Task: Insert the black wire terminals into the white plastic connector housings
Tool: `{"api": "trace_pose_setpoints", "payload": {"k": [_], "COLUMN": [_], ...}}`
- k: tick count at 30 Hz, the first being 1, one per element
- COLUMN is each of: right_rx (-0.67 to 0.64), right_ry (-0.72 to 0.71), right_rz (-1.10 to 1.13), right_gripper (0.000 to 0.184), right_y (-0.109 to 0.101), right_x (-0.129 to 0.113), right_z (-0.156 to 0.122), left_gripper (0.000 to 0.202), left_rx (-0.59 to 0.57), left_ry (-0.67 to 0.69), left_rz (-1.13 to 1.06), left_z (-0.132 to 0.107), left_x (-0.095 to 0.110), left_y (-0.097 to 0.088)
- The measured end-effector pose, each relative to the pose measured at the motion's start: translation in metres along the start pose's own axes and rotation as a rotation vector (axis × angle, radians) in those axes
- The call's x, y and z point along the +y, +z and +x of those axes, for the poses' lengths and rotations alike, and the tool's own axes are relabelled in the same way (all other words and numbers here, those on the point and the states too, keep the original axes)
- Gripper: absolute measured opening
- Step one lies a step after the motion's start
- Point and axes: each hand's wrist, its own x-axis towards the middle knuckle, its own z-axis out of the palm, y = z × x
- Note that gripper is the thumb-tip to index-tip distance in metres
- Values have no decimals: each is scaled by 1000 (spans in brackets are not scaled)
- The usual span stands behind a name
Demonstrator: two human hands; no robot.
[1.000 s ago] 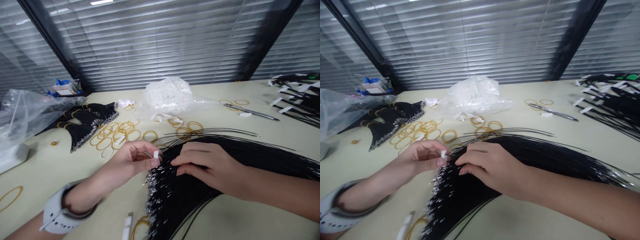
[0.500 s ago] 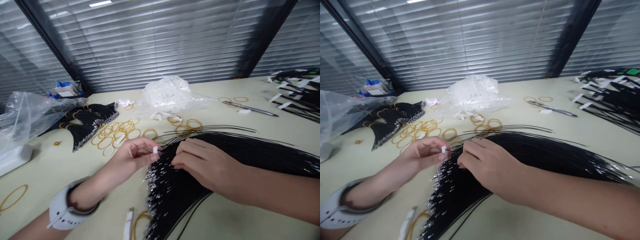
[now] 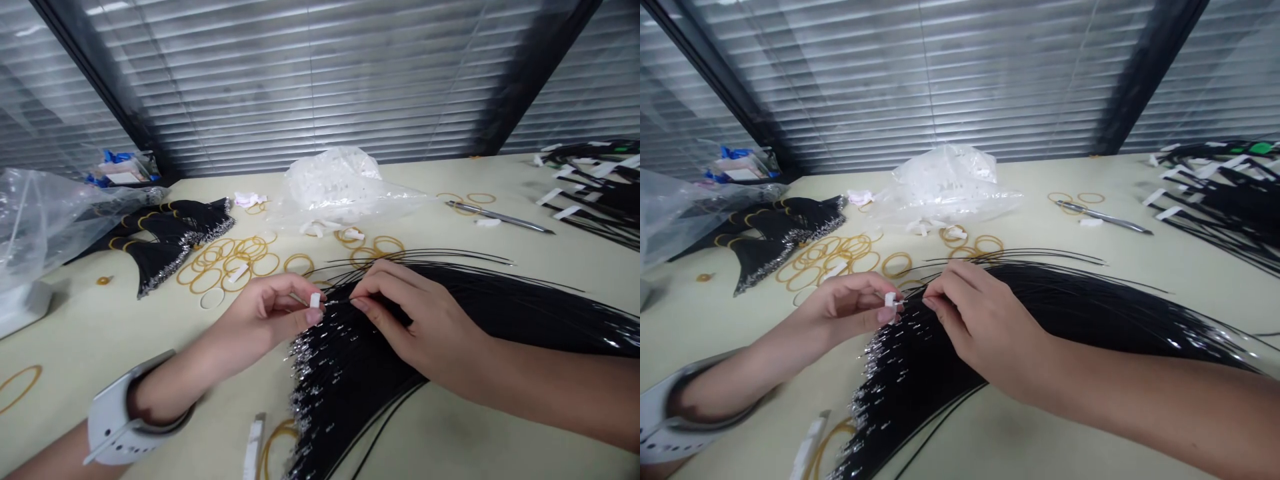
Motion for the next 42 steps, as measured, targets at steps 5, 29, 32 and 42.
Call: {"api": "trace_pose_setpoints", "payload": {"k": [5,29,32,42], "right_rx": [-9,4,0,23], "right_ry": [28,-47,-66,-145], "right_rz": [-14,-4,-23,-55], "right_gripper": [9,9,10,13], "right_y": [0,0,-1,1], "right_x": [-1,0,-1,-3], "right_z": [-1,-1,-3,-1], "left_gripper": [18,17,18,15], "left_rx": [20,23,45,76], "left_ry": [14,20,0,-26], "left_rz": [-6,-3,-7,-35], "left_z": [0,1,1,-3], "left_x": [-1,-4,-5,-4], "left_y": [2,3,4,7]}}
